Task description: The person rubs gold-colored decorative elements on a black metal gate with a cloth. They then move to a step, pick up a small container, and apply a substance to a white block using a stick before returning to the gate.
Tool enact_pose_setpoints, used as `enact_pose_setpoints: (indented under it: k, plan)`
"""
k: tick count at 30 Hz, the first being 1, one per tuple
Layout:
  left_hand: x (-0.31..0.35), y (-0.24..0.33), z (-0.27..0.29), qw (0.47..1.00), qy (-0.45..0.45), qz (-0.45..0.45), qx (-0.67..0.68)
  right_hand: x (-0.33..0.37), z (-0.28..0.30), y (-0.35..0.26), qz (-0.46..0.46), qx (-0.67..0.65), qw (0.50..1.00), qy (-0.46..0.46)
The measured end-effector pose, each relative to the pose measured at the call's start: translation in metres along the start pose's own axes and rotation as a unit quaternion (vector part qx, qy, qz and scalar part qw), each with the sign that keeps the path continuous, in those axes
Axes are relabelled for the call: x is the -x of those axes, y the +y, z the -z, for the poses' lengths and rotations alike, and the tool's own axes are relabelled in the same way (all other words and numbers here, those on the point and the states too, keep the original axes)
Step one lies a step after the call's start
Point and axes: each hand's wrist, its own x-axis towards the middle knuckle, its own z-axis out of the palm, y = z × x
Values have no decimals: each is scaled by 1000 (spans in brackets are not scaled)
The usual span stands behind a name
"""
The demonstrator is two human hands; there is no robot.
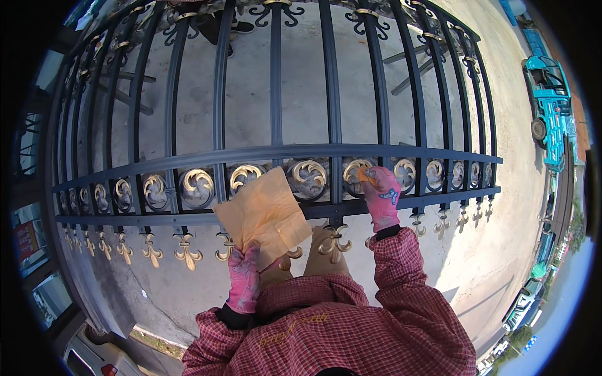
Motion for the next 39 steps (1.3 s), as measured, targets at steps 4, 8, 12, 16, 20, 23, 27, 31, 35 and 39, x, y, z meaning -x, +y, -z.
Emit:
enact_pose_setpoints:
  k: [4, 8, 12, 16, 20, 23, 27, 31, 35, 39]
  plan:
    - [1, 4, -4, 1000, -4, -21, 6, -14, -19, 20, 48, 59, 997, -22]
    - [-1, 9, -6, 999, 45, 3, 6, -10, -13, 19, -26, 76, 996, -24]
    - [-5, -12, 12, 998, 22, -43, -45, -20, -17, 8, 39, 88, 995, -36]
    - [-10, -13, 19, 996, -10, -51, -79, -21, -10, 15, -78, 111, 990, -45]
    - [-13, -25, 23, 998, 15, -44, -34, -20, -8, 10, -63, 28, 998, -2]
    - [-9, -5, 6, 999, 17, -22, -20, -22, -7, 15, -97, 74, 992, -15]
    - [-14, -14, 18, 996, 21, -42, -70, -13, 0, 10, -123, 132, 982, -51]
    - [-9, 3, -1, 1000, 13, 0, -18, -20, -8, 15, -83, 17, 996, 12]
    - [-9, -5, 13, 999, 16, -31, -33, -21, -2, 11, -140, 127, 981, -39]
    - [-12, -3, 9, 998, 15, -36, -46, -21, -6, 12, -95, 87, 992, -3]
